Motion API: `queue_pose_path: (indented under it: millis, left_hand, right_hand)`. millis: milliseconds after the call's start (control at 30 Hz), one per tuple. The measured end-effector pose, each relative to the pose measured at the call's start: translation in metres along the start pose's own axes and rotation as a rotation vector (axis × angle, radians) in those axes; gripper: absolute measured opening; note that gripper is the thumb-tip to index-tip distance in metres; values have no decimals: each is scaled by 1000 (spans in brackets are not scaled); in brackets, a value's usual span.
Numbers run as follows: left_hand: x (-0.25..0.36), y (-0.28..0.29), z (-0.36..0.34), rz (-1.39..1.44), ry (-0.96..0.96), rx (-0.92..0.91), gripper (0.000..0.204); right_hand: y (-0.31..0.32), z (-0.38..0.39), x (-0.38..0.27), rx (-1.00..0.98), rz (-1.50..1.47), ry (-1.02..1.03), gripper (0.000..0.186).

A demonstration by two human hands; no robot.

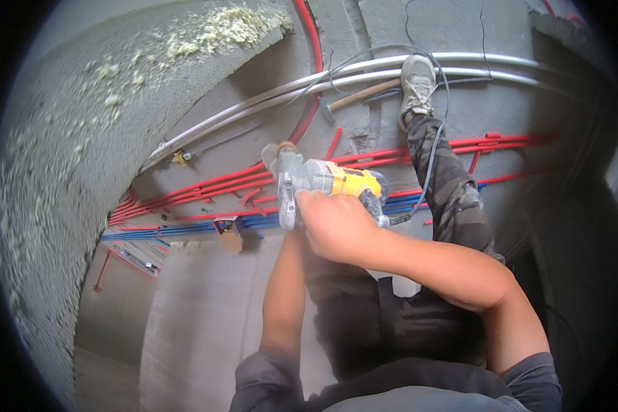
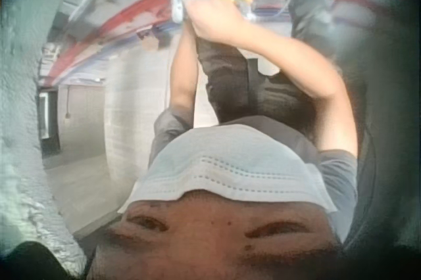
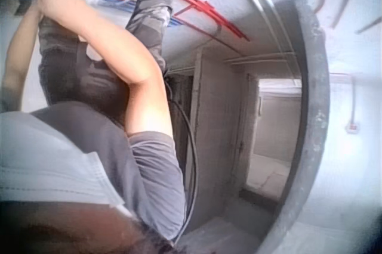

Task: The person uses a rotary hammer to cut grooves in a concrete wall, then places red and blue conduits into the grooves and secures them with a hammer and nails. The person also uses a hammer to adjust the conduits and ensure they are properly aligned.

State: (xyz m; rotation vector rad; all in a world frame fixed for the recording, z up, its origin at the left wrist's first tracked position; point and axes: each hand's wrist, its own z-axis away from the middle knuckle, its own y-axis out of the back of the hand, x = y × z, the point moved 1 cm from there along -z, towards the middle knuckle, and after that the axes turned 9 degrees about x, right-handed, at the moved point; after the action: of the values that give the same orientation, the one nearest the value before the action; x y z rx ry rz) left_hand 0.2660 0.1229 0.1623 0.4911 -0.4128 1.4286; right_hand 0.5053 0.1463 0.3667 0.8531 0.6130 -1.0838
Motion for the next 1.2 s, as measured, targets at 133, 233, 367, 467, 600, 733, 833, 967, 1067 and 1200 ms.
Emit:
queue_pose_path:
  millis: [133, 233, 367, 467, 600, 733, 833, 967, 1067, 1200]
  left_hand:
    - [-25, 39, 40, -6, -189, 81, 31]
    - [-22, 44, 49, -560, -358, 292, 41]
    - [-51, 80, 48, -829, -130, 258, 43]
    - [-86, 123, 38, -995, 44, 195, 50]
    - [-131, 207, 40, -1110, 104, 150, 50]
    - [-172, 277, 39, -1250, 190, 168, 52]
    - [-199, 327, 27, -1313, 160, 190, 39]
    - [-242, 356, 22, -1323, 189, 317, 35]
    - [-296, 362, 27, -1258, 279, 488, 43]
    - [-343, 359, 35, -1095, 379, 649, 60]
  right_hand:
    - [0, -16, 6, -111, -35, -14, 31]
    - [-21, -37, 19, -73, 28, -42, 36]
    - [-84, -72, 57, -35, 217, -61, 41]
    - [-143, -93, 111, -21, 294, -119, 50]
    - [-227, -101, 145, -250, 171, -281, 46]
    - [-343, -99, 244, -188, 266, -141, 38]
    - [-404, -95, 254, -333, 79, -241, 47]
    - [-460, -90, 285, -480, 405, -178, 62]
    - [-477, -91, 306, -1070, 831, 115, 45]
    - [-475, -94, 317, -1688, 1028, 205, 33]
